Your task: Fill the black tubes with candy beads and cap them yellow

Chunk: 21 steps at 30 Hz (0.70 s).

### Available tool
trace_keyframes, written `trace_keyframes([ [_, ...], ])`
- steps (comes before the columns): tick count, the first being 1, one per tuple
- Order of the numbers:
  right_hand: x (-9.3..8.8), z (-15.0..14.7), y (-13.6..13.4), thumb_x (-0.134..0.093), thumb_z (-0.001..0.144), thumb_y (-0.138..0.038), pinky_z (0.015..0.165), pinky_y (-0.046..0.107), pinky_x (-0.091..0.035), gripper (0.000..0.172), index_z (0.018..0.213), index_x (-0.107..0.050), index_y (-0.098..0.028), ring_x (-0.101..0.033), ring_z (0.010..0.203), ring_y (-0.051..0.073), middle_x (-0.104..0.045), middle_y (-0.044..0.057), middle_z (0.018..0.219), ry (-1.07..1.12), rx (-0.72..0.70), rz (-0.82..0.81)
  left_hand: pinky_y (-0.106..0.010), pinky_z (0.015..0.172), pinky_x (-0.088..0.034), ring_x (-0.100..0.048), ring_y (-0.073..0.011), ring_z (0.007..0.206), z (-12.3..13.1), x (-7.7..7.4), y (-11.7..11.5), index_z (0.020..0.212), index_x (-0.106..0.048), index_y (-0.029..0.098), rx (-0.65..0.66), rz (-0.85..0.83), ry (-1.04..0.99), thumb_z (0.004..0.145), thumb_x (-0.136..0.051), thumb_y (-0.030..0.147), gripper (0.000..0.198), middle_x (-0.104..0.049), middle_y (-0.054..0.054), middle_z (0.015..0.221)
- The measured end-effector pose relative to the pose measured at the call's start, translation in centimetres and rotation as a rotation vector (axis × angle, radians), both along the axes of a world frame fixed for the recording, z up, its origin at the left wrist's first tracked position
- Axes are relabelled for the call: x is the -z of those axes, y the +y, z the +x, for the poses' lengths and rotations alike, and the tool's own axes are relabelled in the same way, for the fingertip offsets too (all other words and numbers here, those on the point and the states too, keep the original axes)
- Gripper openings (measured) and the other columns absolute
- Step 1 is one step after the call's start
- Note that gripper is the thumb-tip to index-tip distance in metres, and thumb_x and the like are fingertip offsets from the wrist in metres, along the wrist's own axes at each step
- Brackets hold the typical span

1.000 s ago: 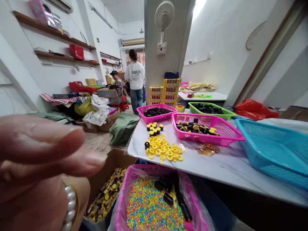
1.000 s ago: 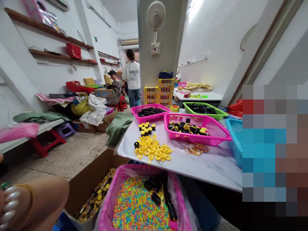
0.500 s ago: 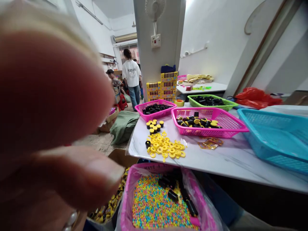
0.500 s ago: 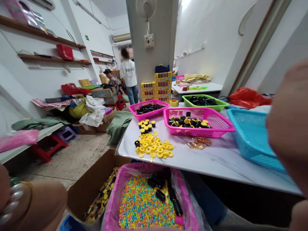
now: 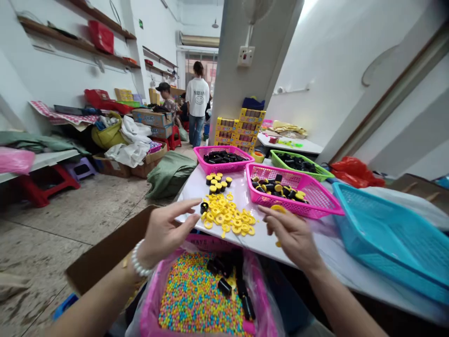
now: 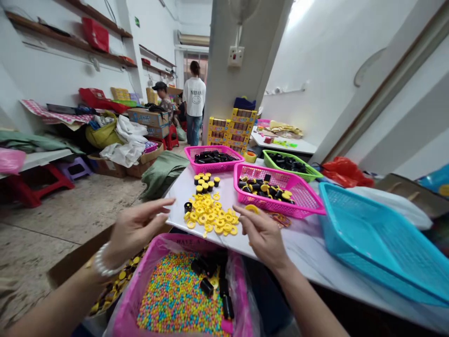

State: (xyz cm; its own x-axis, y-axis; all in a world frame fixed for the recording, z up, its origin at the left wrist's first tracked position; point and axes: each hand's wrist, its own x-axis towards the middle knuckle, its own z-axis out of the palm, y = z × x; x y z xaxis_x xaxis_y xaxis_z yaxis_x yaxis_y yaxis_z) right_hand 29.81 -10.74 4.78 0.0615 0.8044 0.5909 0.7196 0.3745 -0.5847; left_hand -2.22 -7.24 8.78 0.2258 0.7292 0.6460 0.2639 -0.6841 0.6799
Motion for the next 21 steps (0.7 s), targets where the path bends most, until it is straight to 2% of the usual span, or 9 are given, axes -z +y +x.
trace_keyframes([
  [1,0.5,-0.4,0.9,-0.050,0.095,-0.036,0.054,0.022,-0.049,0.037,0.124,-0.066,-0.019,-0.056,0.057,0.010,-0.060,-0.001,0.066,-0.001,-0.010,-0.018,-0.021,0.059,-0.061,-0.073,-0.0157,0.074,0.3,2.3,1.5,0.111,-0.073,0.019,-0.023,-0.032,0.032,0.086,-0.064,0.026,0.027,-0.076,-0.005,0.101],
  [4,2.8,-1.4,4.1,-0.046,0.093,-0.031,0.056,0.023,-0.049,0.040,0.127,-0.065,-0.019,-0.057,0.056,0.010,-0.064,0.001,0.069,-0.040,0.000,-0.049,-0.023,0.061,-0.060,-0.073,-0.0158,0.069,0.9,7.9,5.0,0.099,-0.076,0.017,-0.130,-0.109,0.091,0.083,-0.064,0.026,0.022,-0.077,-0.006,0.094],
  [5,3.4,-1.5,5.2,-0.046,0.093,-0.030,0.060,0.024,-0.050,0.040,0.125,-0.067,-0.020,-0.059,0.060,0.011,-0.066,0.001,0.072,-0.066,0.007,-0.047,-0.024,0.062,-0.060,-0.073,-0.0161,0.069,1.1,9.2,5.7,0.098,-0.076,0.017,-0.151,-0.123,0.095,0.082,-0.064,0.025,0.021,-0.078,-0.006,0.093],
  [7,4.3,-1.7,7.2,-0.044,0.091,-0.027,0.067,0.026,-0.050,0.039,0.121,-0.070,-0.023,-0.062,0.066,0.013,-0.067,0.003,0.076,-0.105,0.018,-0.046,-0.026,0.067,-0.061,-0.073,-0.0169,0.070,1.6,10.7,6.6,0.099,-0.076,0.017,-0.183,-0.136,0.093,0.082,-0.064,0.024,0.022,-0.078,-0.006,0.093],
  [9,4.6,-1.9,8.9,-0.044,0.090,-0.026,0.070,0.028,-0.051,0.039,0.119,-0.071,-0.025,-0.062,0.070,0.015,-0.066,0.004,0.077,-0.131,0.010,-0.047,-0.028,0.071,-0.060,-0.073,-0.0173,0.073,2.1,11.2,7.1,0.103,-0.075,0.017,-0.198,-0.141,0.083,0.082,-0.064,0.024,0.025,-0.077,-0.007,0.097],
  [12,4.6,-2.5,10.3,-0.051,0.088,-0.032,0.079,0.033,-0.052,0.037,0.117,-0.072,-0.025,-0.064,0.081,0.019,-0.067,0.007,0.086,-0.170,-0.049,-0.041,-0.028,0.074,-0.060,-0.071,-0.0161,0.073,2.3,11.1,7.5,0.112,-0.071,0.017,-0.215,-0.146,0.056,0.083,-0.063,0.025,0.031,-0.076,-0.008,0.103],
  [17,5.1,-3.3,10.3,-0.060,0.087,-0.039,0.094,0.036,-0.051,0.043,0.126,-0.066,-0.025,-0.064,0.103,0.021,-0.068,0.008,0.115,-0.181,-0.182,-0.036,-0.029,0.074,-0.060,-0.071,-0.0165,0.076,1.4,10.8,7.9,0.113,-0.071,0.017,-0.240,-0.166,0.026,0.085,-0.061,0.026,0.031,-0.075,-0.009,0.105],
  [21,5.3,-2.8,10.1,-0.056,0.091,-0.040,0.099,0.040,-0.048,0.038,0.121,-0.068,-0.020,-0.063,0.109,0.022,-0.066,0.011,0.119,-0.107,-0.126,0.018,-0.028,0.073,-0.060,-0.072,-0.0174,0.080,1.7,11.0,8.4,0.109,-0.072,0.017,-0.193,-0.213,0.047,0.084,-0.063,0.025,0.028,-0.076,-0.007,0.101],
])
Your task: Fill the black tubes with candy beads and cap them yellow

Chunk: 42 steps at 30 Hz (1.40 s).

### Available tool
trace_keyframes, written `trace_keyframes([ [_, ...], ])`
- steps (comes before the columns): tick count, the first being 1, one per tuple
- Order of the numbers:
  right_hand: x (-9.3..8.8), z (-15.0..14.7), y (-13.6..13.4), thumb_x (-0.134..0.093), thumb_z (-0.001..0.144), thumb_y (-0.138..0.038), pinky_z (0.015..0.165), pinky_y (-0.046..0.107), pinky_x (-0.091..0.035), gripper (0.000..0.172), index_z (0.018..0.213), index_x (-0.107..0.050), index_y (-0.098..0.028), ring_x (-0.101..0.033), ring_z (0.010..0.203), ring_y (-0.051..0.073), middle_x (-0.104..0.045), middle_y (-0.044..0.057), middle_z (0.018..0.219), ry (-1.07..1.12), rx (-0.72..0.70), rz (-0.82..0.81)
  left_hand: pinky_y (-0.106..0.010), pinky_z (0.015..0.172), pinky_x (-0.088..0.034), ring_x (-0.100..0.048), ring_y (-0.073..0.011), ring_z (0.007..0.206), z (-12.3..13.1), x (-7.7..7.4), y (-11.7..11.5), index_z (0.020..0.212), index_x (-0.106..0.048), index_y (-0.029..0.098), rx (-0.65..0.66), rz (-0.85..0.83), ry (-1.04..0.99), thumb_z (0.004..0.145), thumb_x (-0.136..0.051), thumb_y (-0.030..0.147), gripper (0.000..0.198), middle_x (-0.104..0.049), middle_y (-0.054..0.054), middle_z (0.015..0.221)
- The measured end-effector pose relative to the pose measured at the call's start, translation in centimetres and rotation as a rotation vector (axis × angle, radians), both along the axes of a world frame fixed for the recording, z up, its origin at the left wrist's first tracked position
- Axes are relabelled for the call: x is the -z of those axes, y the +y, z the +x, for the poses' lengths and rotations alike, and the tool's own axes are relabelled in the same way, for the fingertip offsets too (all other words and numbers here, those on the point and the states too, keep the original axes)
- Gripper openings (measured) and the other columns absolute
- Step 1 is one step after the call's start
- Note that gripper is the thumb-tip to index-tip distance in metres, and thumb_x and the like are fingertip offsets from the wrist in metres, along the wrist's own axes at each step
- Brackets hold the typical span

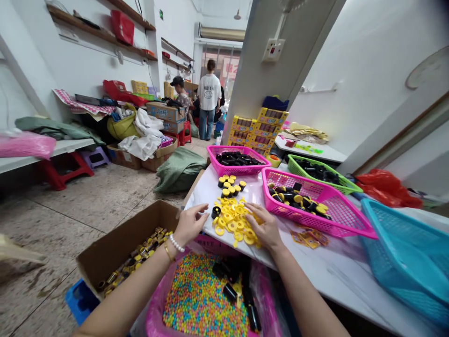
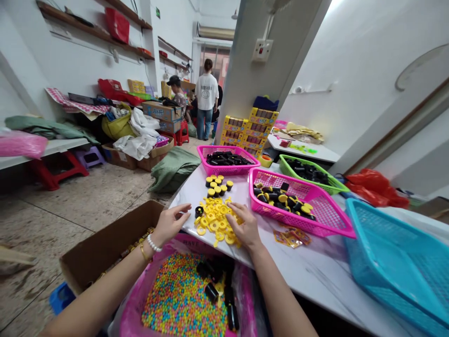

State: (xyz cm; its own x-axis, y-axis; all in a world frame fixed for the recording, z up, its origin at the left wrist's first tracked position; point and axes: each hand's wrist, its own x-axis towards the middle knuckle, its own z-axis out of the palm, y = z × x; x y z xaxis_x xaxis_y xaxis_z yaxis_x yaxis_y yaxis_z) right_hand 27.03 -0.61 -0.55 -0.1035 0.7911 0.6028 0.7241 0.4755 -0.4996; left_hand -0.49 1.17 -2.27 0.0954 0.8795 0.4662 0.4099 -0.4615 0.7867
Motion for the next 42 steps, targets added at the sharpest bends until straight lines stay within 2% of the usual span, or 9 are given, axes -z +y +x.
trace_keyframes([
  [6,-0.8,0.6,-2.2,-0.057,0.090,-0.043,0.108,0.045,-0.041,0.045,0.129,-0.062,-0.022,-0.053,0.122,0.026,-0.060,0.012,0.128,-0.014,0.032,0.045,-0.025,0.077,-0.059,-0.072,-0.0155,0.083,2.0,0.1,1.3,0.115,-0.071,0.018,0.066,-0.053,0.029,0.079,-0.063,0.016,0.036,-0.075,-0.004,0.107],
  [11,1.3,-1.9,-4.6,-0.066,0.076,-0.061,0.111,0.060,-0.030,0.083,0.147,-0.043,-0.024,-0.041,0.131,0.035,-0.048,0.014,0.141,-0.308,0.101,0.004,-0.030,0.081,-0.058,-0.071,-0.0180,0.082,2.6,0.3,1.6,0.110,-0.073,0.021,0.046,-0.058,0.081,0.075,-0.068,0.017,0.035,-0.076,-0.004,0.101],
  [15,2.7,-4.9,-3.4,-0.066,0.075,-0.064,0.110,0.063,-0.025,0.084,0.147,-0.043,-0.027,-0.042,0.129,0.037,-0.049,0.015,0.139,-0.421,0.244,-0.017,-0.029,0.079,-0.057,-0.070,-0.0180,0.081,3.1,0.4,1.6,0.106,-0.073,0.021,0.011,-0.049,0.094,0.077,-0.068,0.020,0.029,-0.076,-0.004,0.095],
  [21,2.2,-6.2,-0.1,-0.067,0.076,-0.062,0.106,0.069,-0.025,0.074,0.135,-0.057,-0.018,-0.041,0.126,0.041,-0.051,0.020,0.135,-0.416,0.357,0.022,-0.026,0.070,-0.056,-0.070,-0.0166,0.078,3.4,0.4,1.4,0.102,-0.067,0.017,-0.089,0.004,0.024,0.076,-0.066,0.013,0.026,-0.075,-0.004,0.093],
  [26,1.2,-6.5,-1.0,-0.061,0.089,-0.041,0.115,0.060,-0.020,0.039,0.125,-0.066,-0.029,-0.031,0.138,0.032,-0.049,0.009,0.140,-0.407,0.186,0.140,-0.032,0.081,-0.055,-0.067,-0.0198,0.088,2.1,1.4,-0.1,0.110,-0.065,0.016,-0.149,0.084,-0.028,0.081,-0.065,0.018,0.028,-0.072,-0.007,0.100],
  [35,-0.4,-8.3,0.9,-0.060,0.090,-0.027,0.116,0.063,-0.017,0.017,0.098,-0.075,-0.029,-0.025,0.144,0.032,-0.053,0.005,0.139,-0.515,-0.236,0.085,-0.035,0.091,-0.053,-0.064,-0.0211,0.098,0.7,2.1,-1.6,0.113,-0.066,0.020,-0.125,0.180,-0.030,0.084,-0.064,0.017,0.029,-0.071,-0.006,0.102],
  [38,-1.2,-8.5,1.4,-0.055,0.091,-0.026,0.111,0.054,-0.035,0.019,0.093,-0.074,-0.023,-0.046,0.130,0.028,-0.064,0.008,0.123,-0.212,-0.315,-0.077,-0.035,0.093,-0.052,-0.064,-0.0212,0.102,0.4,1.9,-1.5,0.112,-0.066,0.021,-0.081,0.129,-0.013,0.083,-0.064,0.015,0.030,-0.071,-0.006,0.106],
  [40,-2.1,-8.5,1.5,-0.049,0.095,-0.032,0.089,0.041,-0.054,0.027,0.106,-0.071,-0.020,-0.065,0.098,0.021,-0.069,0.009,0.101,-0.009,-0.304,-0.212,-0.036,0.093,-0.053,-0.064,-0.0219,0.102,0.3,1.9,-1.5,0.113,-0.067,0.020,-0.046,0.094,0.005,0.082,-0.067,0.016,0.032,-0.070,-0.007,0.106],
  [42,-3.1,-8.7,1.5,-0.044,0.097,-0.039,0.056,0.027,-0.052,0.040,0.124,-0.064,-0.018,-0.061,0.060,0.012,-0.066,0.004,0.077,0.119,-0.302,-0.407,-0.036,0.091,-0.054,-0.065,-0.0228,0.101,0.3,2.0,-1.5,0.115,-0.068,0.019,-0.044,0.080,0.016,0.080,-0.071,0.018,0.035,-0.070,-0.008,0.105],
])
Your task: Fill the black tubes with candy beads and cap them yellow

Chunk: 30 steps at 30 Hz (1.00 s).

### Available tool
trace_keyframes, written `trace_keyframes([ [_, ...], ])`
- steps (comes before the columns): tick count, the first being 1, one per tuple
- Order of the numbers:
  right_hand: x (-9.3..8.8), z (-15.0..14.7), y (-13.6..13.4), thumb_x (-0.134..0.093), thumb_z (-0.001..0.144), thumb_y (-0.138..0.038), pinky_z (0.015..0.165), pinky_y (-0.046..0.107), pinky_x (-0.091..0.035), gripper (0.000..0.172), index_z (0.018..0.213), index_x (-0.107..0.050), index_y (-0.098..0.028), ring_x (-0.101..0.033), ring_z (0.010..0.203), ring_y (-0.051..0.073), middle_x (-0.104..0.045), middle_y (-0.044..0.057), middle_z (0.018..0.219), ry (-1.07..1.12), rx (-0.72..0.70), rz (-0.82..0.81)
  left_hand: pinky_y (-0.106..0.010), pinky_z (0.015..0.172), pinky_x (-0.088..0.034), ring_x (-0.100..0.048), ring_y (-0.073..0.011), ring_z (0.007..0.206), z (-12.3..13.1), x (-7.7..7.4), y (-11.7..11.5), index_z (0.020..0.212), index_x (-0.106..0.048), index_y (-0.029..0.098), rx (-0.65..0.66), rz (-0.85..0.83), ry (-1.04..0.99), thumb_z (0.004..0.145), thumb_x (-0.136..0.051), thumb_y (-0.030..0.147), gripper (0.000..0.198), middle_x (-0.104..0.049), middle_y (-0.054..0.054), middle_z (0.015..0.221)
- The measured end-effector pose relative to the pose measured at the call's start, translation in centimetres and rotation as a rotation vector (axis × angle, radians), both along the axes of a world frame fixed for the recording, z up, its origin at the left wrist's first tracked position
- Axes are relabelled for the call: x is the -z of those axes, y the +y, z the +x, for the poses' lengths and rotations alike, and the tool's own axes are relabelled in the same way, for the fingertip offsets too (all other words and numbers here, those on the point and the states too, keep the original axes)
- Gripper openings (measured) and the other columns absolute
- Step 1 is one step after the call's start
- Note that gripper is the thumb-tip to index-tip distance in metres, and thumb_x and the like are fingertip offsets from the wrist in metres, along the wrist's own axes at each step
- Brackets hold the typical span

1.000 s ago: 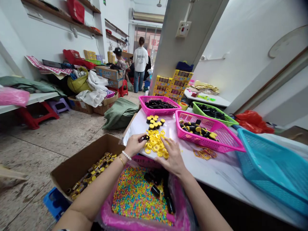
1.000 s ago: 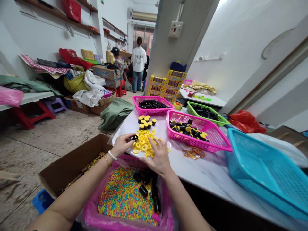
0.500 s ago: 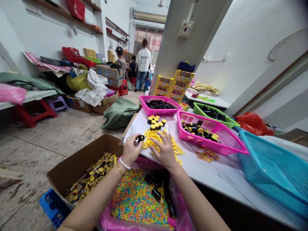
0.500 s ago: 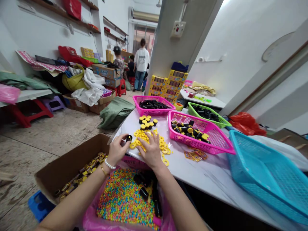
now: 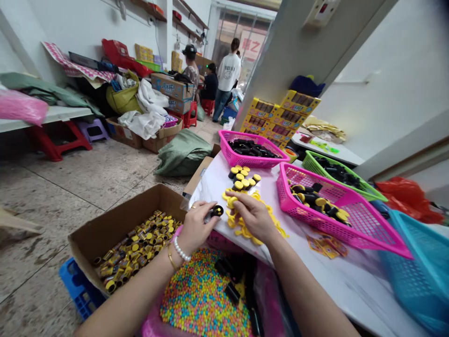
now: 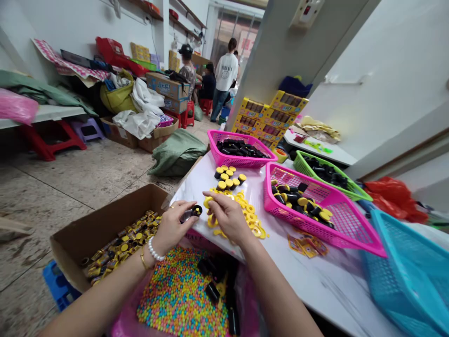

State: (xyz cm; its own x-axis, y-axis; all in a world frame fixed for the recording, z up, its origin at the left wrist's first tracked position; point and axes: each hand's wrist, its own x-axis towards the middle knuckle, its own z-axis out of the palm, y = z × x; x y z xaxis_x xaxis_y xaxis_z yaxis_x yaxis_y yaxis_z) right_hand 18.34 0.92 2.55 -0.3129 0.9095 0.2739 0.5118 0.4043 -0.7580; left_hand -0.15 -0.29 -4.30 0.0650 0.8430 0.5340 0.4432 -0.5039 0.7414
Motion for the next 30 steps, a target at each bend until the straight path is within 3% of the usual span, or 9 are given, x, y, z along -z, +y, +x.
trace_keyframes([
  [2,-0.9,-0.4,0.2,-0.048,0.094,-0.045,0.040,0.020,-0.038,0.048,0.130,-0.061,-0.016,-0.046,0.042,0.007,-0.059,-0.001,0.062,0.064,-0.036,-0.283,-0.036,0.090,-0.054,-0.064,-0.0230,0.099,0.1,0.1,0.1,0.113,-0.069,0.018,-0.008,0.000,-0.002,0.078,-0.073,0.017,0.035,-0.071,-0.008,0.101],
  [4,-1.3,-0.9,0.5,-0.063,0.083,-0.046,0.039,0.018,-0.033,0.051,0.123,-0.066,-0.014,-0.042,0.040,0.005,-0.055,-0.004,0.055,0.142,-0.044,-0.533,-0.035,0.087,-0.054,-0.063,-0.0223,0.097,0.2,0.0,0.1,0.107,-0.071,0.019,0.002,0.000,-0.014,0.077,-0.073,0.014,0.030,-0.071,-0.006,0.096],
  [6,-1.2,-1.5,0.9,-0.073,0.074,-0.045,0.041,0.019,-0.034,0.053,0.117,-0.070,-0.014,-0.044,0.041,0.006,-0.056,-0.004,0.053,0.200,-0.007,-0.618,-0.034,0.087,-0.054,-0.062,-0.0219,0.097,0.4,-0.1,0.2,0.104,-0.072,0.021,0.015,-0.004,-0.023,0.078,-0.072,0.012,0.028,-0.072,-0.005,0.094],
  [12,-0.1,-1.8,1.4,-0.080,0.065,-0.046,0.044,0.021,-0.037,0.048,0.099,-0.073,-0.012,-0.048,0.042,0.007,-0.059,-0.002,0.053,0.268,0.075,-0.617,-0.035,0.084,-0.053,-0.060,-0.0233,0.093,0.5,-0.5,0.1,0.097,-0.072,0.020,0.019,-0.027,-0.007,0.076,-0.073,0.011,0.023,-0.072,-0.005,0.090],
  [21,0.8,-1.6,1.0,-0.080,0.063,-0.047,0.045,0.020,-0.037,0.047,0.096,-0.072,-0.013,-0.049,0.042,0.007,-0.060,-0.002,0.056,0.346,0.151,-0.596,-0.037,0.089,-0.050,-0.059,-0.0247,0.099,0.5,0.0,0.2,0.104,-0.071,0.017,0.014,-0.067,0.007,0.076,-0.072,0.012,0.028,-0.071,-0.007,0.094],
  [30,0.8,-2.4,0.9,-0.080,0.062,-0.044,0.042,0.020,-0.034,0.039,0.084,-0.069,-0.013,-0.046,0.039,0.007,-0.057,-0.003,0.053,0.358,0.172,-0.557,-0.032,0.083,-0.049,-0.057,-0.0217,0.091,0.1,-0.8,0.1,0.092,-0.073,0.020,0.073,-0.072,0.030,0.078,-0.071,0.010,0.017,-0.070,-0.003,0.083],
])
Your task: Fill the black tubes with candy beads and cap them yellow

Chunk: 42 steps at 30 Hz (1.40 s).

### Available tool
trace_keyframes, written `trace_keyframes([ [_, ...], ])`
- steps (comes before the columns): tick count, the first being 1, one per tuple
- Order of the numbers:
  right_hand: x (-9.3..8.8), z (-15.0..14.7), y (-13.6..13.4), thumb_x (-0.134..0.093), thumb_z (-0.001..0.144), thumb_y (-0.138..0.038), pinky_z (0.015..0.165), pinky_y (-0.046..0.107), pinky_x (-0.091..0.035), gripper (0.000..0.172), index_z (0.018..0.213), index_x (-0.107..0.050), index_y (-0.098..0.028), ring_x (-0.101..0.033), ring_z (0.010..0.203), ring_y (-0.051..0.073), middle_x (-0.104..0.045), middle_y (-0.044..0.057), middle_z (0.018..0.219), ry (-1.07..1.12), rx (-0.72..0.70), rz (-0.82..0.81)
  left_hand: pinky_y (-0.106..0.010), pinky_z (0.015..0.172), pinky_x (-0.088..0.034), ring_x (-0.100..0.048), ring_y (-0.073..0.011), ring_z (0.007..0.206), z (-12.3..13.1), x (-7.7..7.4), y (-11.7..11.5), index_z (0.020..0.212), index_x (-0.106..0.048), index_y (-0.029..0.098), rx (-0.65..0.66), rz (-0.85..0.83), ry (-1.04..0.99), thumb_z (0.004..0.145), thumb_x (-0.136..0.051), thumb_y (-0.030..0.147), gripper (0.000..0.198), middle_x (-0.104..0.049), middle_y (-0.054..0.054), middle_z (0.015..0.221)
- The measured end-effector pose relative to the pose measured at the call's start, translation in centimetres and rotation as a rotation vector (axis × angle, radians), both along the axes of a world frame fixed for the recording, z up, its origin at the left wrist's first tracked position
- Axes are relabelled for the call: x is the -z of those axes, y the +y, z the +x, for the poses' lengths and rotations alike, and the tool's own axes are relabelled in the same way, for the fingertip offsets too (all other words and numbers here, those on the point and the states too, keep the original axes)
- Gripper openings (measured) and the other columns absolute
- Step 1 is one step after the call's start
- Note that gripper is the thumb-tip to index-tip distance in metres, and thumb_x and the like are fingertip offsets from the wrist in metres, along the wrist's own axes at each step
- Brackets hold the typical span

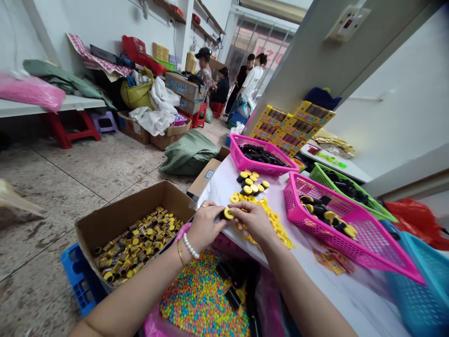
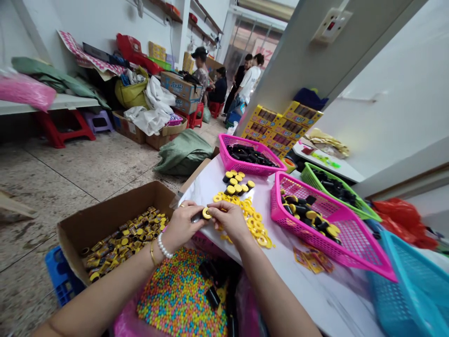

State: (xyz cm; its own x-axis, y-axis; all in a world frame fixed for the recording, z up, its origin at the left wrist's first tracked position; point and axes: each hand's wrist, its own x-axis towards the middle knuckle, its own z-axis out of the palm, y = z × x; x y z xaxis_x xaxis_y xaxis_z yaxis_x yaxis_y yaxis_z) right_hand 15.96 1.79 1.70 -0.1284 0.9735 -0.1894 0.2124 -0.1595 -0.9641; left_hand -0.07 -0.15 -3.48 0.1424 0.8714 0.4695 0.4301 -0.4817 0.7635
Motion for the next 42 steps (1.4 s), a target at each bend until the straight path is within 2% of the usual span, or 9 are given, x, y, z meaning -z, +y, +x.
trace_keyframes([
  [6,-0.1,-0.3,-0.1,-0.075,0.065,-0.044,0.039,0.020,-0.035,0.035,0.081,-0.064,-0.015,-0.046,0.038,0.007,-0.056,-0.004,0.051,-0.042,0.001,0.015,-0.032,0.083,-0.050,-0.058,-0.0223,0.092,0.1,0.2,-0.1,0.094,-0.074,0.019,-0.018,0.001,0.000,0.077,-0.071,0.011,0.019,-0.071,-0.005,0.086],
  [10,-0.4,-0.7,-0.5,-0.071,0.067,-0.045,0.038,0.019,-0.039,0.033,0.082,-0.059,-0.018,-0.049,0.040,0.008,-0.056,-0.004,0.053,-0.083,-0.027,0.005,-0.033,0.083,-0.050,-0.062,-0.0227,0.090,-0.4,-1.4,-0.2,0.095,-0.075,0.017,-0.033,-0.050,0.007,0.074,-0.069,0.012,0.023,-0.073,-0.006,0.089],
  [12,-0.5,-0.7,-0.6,-0.069,0.068,-0.048,0.039,0.020,-0.043,0.036,0.086,-0.057,-0.019,-0.052,0.042,0.010,-0.057,-0.005,0.053,-0.096,-0.053,-0.017,-0.028,0.074,-0.052,-0.064,-0.0188,0.078,-0.5,-2.4,0.0,0.099,-0.074,0.016,0.011,-0.203,-0.100,0.077,-0.067,0.018,0.023,-0.074,-0.007,0.088],
  [15,-0.6,-0.5,-0.5,-0.068,0.070,-0.054,0.037,0.021,-0.043,0.041,0.087,-0.053,-0.020,-0.053,0.039,0.012,-0.057,-0.004,0.050,-0.114,-0.103,-0.073,-0.020,0.047,-0.044,-0.059,-0.0125,0.050,-0.4,-3.1,0.8,0.093,-0.074,0.014,0.214,-0.657,-0.376,0.088,-0.058,0.032,0.025,-0.067,-0.003,0.062],
  [18,-0.4,-0.2,-0.3,-0.066,0.073,-0.055,0.034,0.019,-0.039,0.040,0.085,-0.049,-0.021,-0.049,0.033,0.011,-0.055,-0.005,0.046,-0.125,-0.123,-0.112,-0.017,0.042,-0.044,-0.060,-0.0108,0.046,0.2,-2.7,1.7,0.085,-0.072,0.010,0.307,-0.894,-0.517,0.093,-0.052,0.033,0.032,-0.064,-0.003,0.055],
  [21,0.0,-0.1,-0.1,-0.066,0.075,-0.055,0.032,0.018,-0.036,0.040,0.084,-0.046,-0.021,-0.047,0.032,0.010,-0.054,-0.007,0.045,-0.122,-0.120,-0.123,-0.018,0.053,-0.053,-0.065,-0.0104,0.051,0.7,-2.1,2.2,0.086,-0.070,0.007,0.287,-0.950,-0.585,0.094,-0.052,0.028,0.029,-0.068,-0.006,0.061],
  [28,0.0,0.1,0.1,-0.069,0.075,-0.051,0.030,0.017,-0.027,0.038,0.081,-0.048,-0.020,-0.038,0.028,0.007,-0.053,-0.007,0.042,-0.152,-0.080,-0.047,-0.017,0.049,-0.053,-0.064,-0.0120,0.045,0.9,-2.3,1.5,0.085,-0.065,0.007,0.225,-0.980,-0.703,0.100,-0.044,0.024,0.030,-0.065,-0.005,0.050],
  [35,-1.5,2.8,0.0,-0.074,0.065,-0.057,0.059,0.024,-0.051,0.052,0.093,-0.063,-0.015,-0.066,0.062,0.013,-0.070,0.006,0.075,-0.064,-0.151,-0.077,-0.019,0.059,-0.058,-0.072,-0.0151,0.060,0.0,-3.2,1.0,0.088,-0.067,0.006,0.287,-1.030,-0.783,0.095,-0.057,0.023,0.021,-0.072,-0.010,0.069],
  [42,-1.3,0.7,2.1,-0.075,0.066,-0.051,0.040,0.018,-0.029,0.043,0.087,-0.058,-0.017,-0.040,0.038,0.005,-0.050,-0.008,0.051,-0.178,-0.282,-0.063,-0.018,0.057,-0.056,-0.071,-0.0136,0.058,0.1,-2.9,1.4,0.092,-0.070,0.005,0.275,-1.069,-0.767,0.093,-0.058,0.020,0.020,-0.072,-0.010,0.067],
])
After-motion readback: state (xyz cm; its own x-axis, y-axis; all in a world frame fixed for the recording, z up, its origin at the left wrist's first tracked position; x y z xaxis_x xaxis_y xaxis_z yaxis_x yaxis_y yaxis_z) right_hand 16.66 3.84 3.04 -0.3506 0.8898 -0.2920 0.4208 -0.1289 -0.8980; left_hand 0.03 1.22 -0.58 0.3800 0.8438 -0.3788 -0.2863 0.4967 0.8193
